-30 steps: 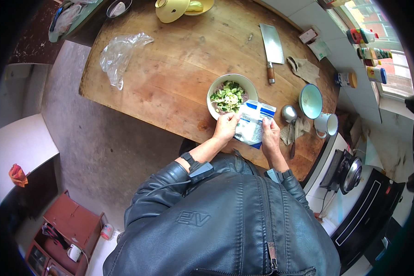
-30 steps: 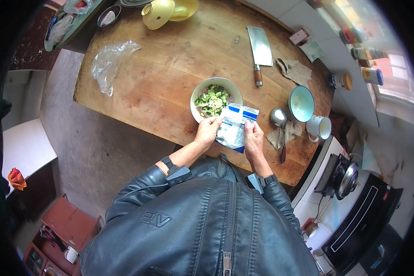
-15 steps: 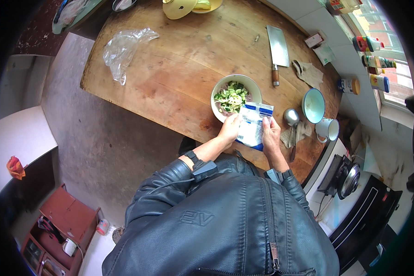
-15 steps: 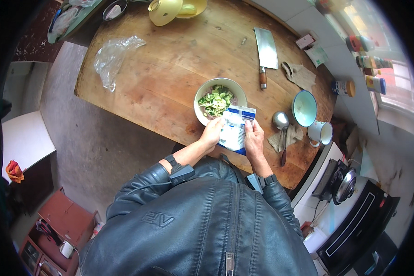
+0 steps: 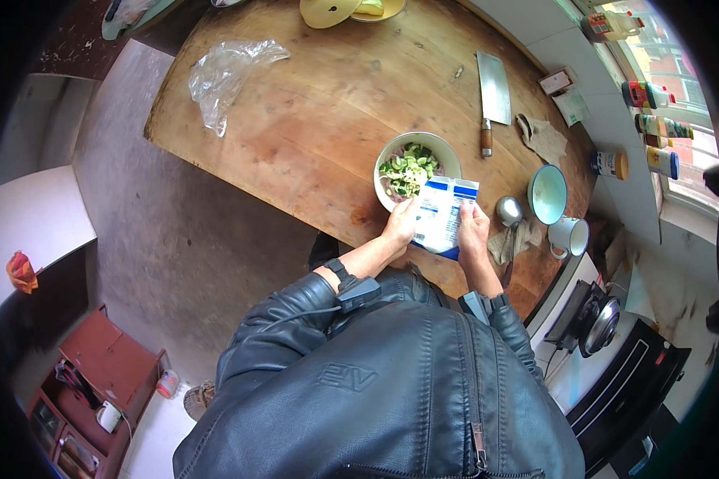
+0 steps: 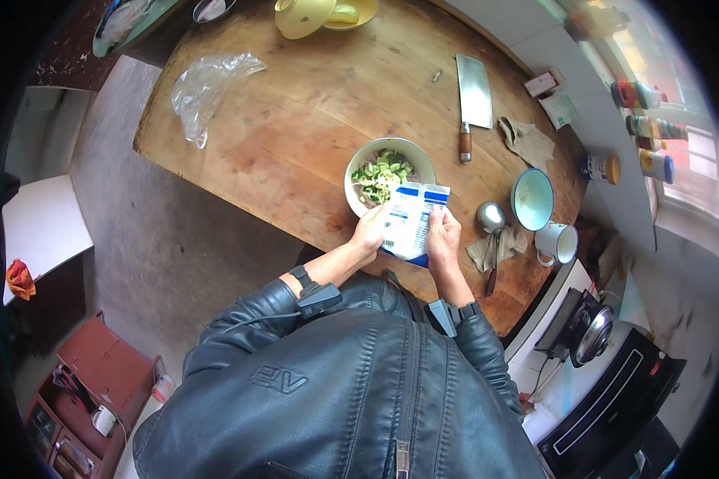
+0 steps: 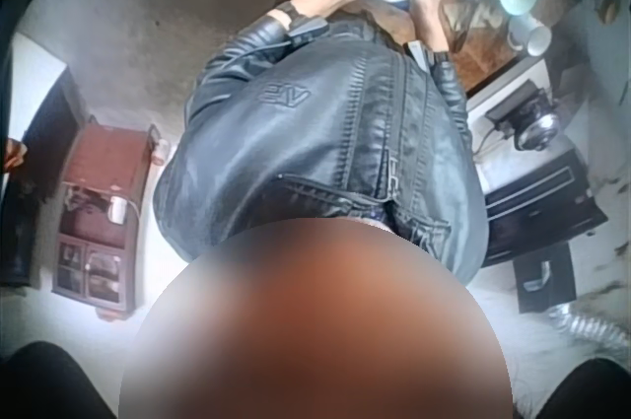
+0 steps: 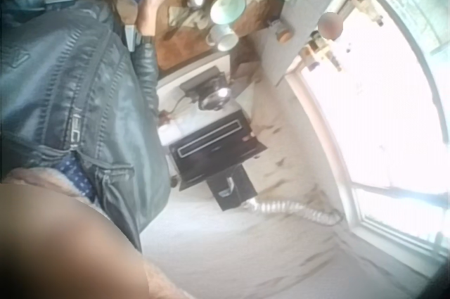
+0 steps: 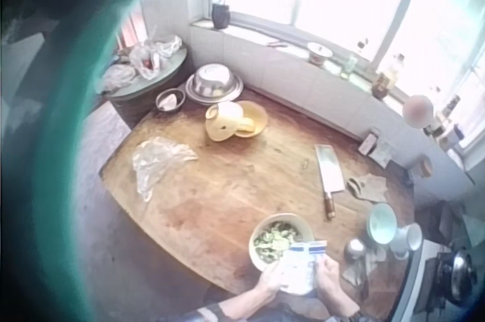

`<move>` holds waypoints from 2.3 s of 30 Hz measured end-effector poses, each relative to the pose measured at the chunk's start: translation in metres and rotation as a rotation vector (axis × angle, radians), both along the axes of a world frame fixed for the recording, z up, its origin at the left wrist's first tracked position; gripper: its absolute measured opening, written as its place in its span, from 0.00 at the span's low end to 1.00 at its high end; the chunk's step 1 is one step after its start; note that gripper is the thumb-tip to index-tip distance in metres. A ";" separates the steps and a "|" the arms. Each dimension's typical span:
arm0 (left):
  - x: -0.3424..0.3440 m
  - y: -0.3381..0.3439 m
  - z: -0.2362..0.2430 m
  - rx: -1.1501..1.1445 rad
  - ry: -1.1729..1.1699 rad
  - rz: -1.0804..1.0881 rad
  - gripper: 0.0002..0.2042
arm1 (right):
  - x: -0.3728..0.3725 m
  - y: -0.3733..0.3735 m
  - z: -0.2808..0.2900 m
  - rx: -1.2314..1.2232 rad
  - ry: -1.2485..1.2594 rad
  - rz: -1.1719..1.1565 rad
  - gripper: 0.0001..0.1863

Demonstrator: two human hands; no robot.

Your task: The person seasons a bowl of chopped vegetables by adding salt, a yellow powder, and red powder using small spoons. They then move a pot on the stove and walk out of the kitchen.

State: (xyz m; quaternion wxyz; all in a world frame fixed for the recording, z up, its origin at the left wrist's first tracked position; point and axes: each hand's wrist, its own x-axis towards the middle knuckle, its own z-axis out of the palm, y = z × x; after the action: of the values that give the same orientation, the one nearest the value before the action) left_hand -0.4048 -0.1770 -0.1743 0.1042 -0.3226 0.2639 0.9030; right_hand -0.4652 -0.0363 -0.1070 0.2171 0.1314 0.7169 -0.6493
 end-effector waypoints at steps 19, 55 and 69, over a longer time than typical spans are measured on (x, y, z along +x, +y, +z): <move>-0.003 -0.006 -0.003 -0.102 0.036 -0.120 0.18 | 0.000 0.001 -0.006 -0.004 -0.031 -0.002 0.15; -0.009 -0.001 -0.020 -0.174 0.031 -0.141 0.17 | -0.004 0.007 -0.012 0.024 -0.033 -0.024 0.16; -0.009 -0.003 -0.014 -0.259 0.009 -0.154 0.15 | -0.003 0.004 -0.010 0.003 -0.028 0.018 0.16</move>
State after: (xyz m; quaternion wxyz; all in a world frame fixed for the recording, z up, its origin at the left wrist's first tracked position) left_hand -0.4143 -0.1802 -0.1878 0.1296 -0.3081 0.4024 0.8522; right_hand -0.4687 -0.0324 -0.1173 0.2329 0.1344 0.7160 -0.6442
